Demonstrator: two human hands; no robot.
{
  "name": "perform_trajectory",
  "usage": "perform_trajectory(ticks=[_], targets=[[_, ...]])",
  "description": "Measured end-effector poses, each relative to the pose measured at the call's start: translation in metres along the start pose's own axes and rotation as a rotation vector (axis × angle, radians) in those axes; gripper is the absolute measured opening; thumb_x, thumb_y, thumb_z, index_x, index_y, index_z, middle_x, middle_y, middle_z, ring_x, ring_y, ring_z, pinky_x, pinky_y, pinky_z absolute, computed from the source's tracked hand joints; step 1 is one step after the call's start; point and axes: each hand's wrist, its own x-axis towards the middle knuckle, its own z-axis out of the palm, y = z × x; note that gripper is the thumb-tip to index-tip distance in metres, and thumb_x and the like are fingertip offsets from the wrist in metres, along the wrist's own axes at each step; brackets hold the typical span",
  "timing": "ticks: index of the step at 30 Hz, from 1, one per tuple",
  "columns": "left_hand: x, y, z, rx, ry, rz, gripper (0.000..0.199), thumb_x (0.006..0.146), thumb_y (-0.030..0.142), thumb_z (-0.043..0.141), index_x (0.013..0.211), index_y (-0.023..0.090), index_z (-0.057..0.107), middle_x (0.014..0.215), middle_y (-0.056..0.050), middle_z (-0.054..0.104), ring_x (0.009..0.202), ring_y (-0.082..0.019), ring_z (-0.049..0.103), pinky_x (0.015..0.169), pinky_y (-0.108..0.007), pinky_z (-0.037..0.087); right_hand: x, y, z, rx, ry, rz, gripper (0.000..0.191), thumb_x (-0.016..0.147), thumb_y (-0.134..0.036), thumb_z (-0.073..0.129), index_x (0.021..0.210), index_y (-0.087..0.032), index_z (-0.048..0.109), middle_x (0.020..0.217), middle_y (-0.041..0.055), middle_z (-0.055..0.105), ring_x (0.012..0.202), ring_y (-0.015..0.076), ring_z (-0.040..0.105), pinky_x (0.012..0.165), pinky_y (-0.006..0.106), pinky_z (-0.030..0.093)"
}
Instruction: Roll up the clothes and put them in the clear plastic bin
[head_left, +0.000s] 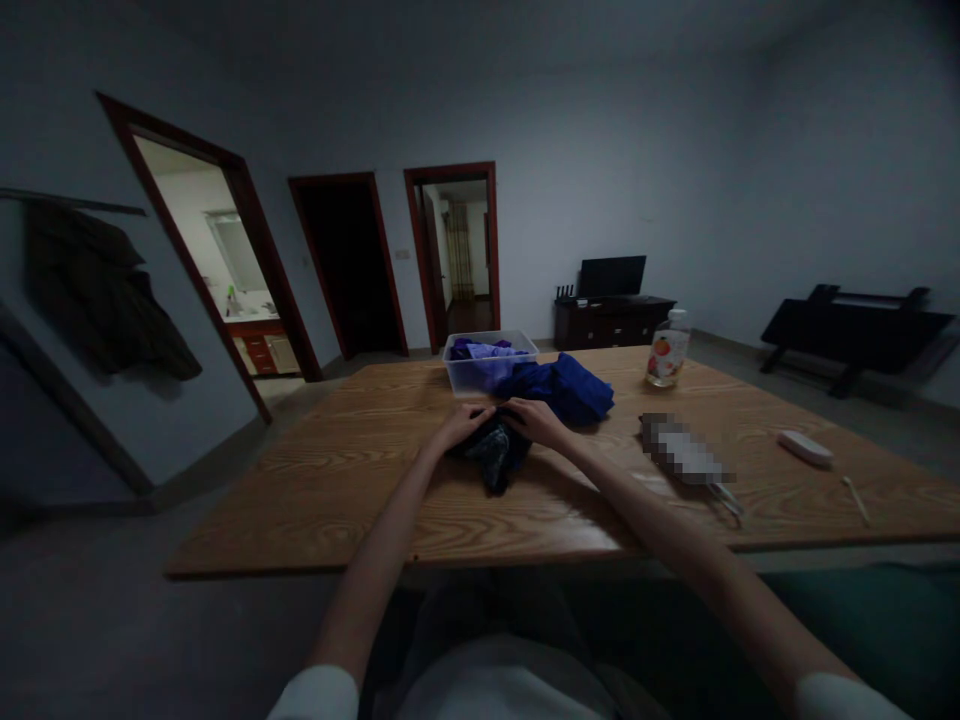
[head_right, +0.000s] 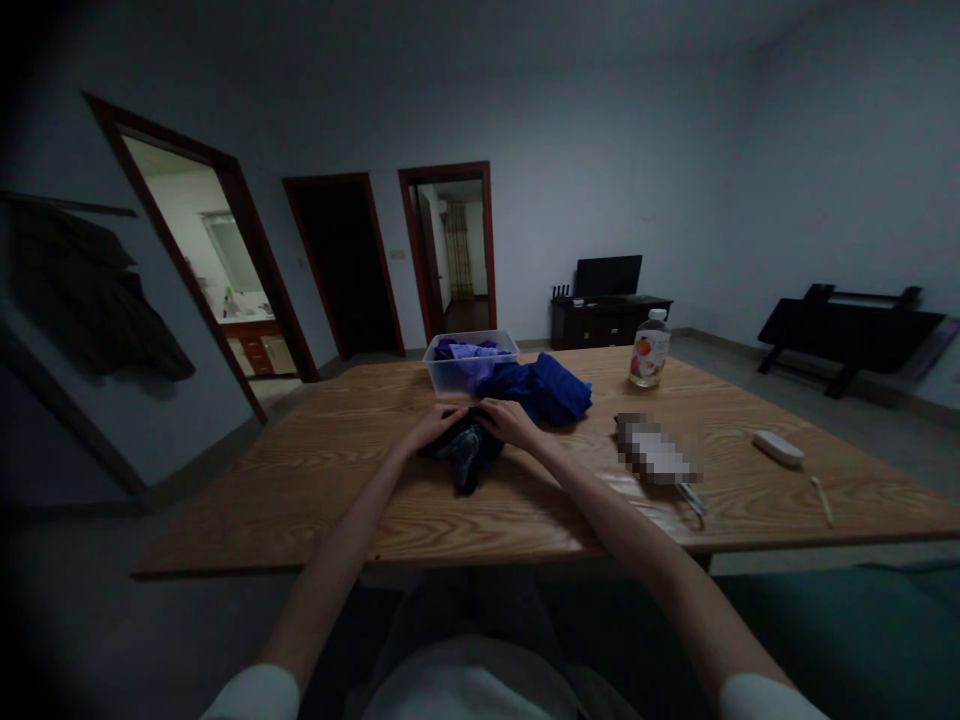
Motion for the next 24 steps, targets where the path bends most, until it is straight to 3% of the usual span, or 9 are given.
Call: perform_trajectory(ticks=[4, 9, 13, 17, 21, 24], targets=[[0.003, -0.012, 0.000, -0.169, -0.107, -0.112, 0.069, 0.096, 0.071, 0.048, 0.115, 0.013, 0.079, 0.115, -0.009, 0.078, 0.104, -0.027, 0.070, 0.100, -0.037, 0.051, -0.002, -0.006, -0.002, -0.137, -0.003, -0.039, 0.031, 0.107, -0.033, 0.050, 0.125, -0.015, 0.068, 0.109, 0.0132, 0.072, 0.091, 0.0209, 0.068, 0.082, 0.029, 0.050], [0.003, -0.020, 0.001, -0.251, -0.152, -0.112, 0.069, 0.089, 0.074, 0.058, 0.114, 0.013, 0.080, 0.114, -0.009, 0.078, 0.101, -0.027, 0.069, 0.097, -0.037, 0.052, -0.002, -0.009, -0.003, -0.175, -0.029, -0.054, 0.030, 0.107, -0.032, 0.051, 0.125, -0.015, 0.068, 0.111, 0.0134, 0.071, 0.091, 0.0201, 0.068, 0.080, 0.027, 0.050], [0.003, -0.021, 0.004, -0.237, -0.158, -0.073, 0.070, 0.090, 0.072, 0.059, 0.118, 0.011, 0.078, 0.111, -0.009, 0.079, 0.096, -0.026, 0.070, 0.093, -0.038, 0.054, -0.002, -0.008, -0.001, -0.013, -0.024, 0.036, 0.029, 0.103, -0.034, 0.056, 0.119, -0.015, 0.070, 0.105, 0.0127, 0.073, 0.089, 0.0210, 0.068, 0.081, 0.029, 0.050], [0.005, -0.018, 0.010, -0.147, -0.122, 0.024, 0.060, 0.097, 0.064, 0.055, 0.123, 0.014, 0.076, 0.118, -0.008, 0.077, 0.102, -0.026, 0.070, 0.100, -0.039, 0.051, -0.001, -0.002, -0.003, 0.294, -0.090, 0.205, 0.036, 0.097, -0.044, 0.064, 0.113, -0.014, 0.074, 0.100, 0.0124, 0.074, 0.086, 0.0225, 0.067, 0.079, 0.030, 0.051], [0.004, -0.011, 0.013, 0.019, -0.029, 0.113, 0.048, 0.101, 0.054, 0.054, 0.126, 0.020, 0.075, 0.126, -0.008, 0.075, 0.110, -0.027, 0.070, 0.106, -0.038, 0.048, 0.002, 0.004, -0.006, 0.511, -0.192, 0.344, 0.051, 0.096, -0.060, 0.058, 0.108, -0.013, 0.076, 0.096, 0.0102, 0.075, 0.083, 0.0224, 0.065, 0.070, 0.028, 0.051], [0.001, -0.005, 0.014, 0.137, 0.052, 0.096, 0.042, 0.101, 0.050, 0.056, 0.127, 0.023, 0.075, 0.126, -0.008, 0.074, 0.112, -0.027, 0.069, 0.105, -0.037, 0.048, 0.004, 0.009, -0.009, 0.563, -0.238, 0.400, 0.062, 0.095, -0.067, 0.053, 0.103, -0.010, 0.077, 0.089, 0.0080, 0.073, 0.074, 0.0185, 0.061, 0.062, 0.026, 0.047]])
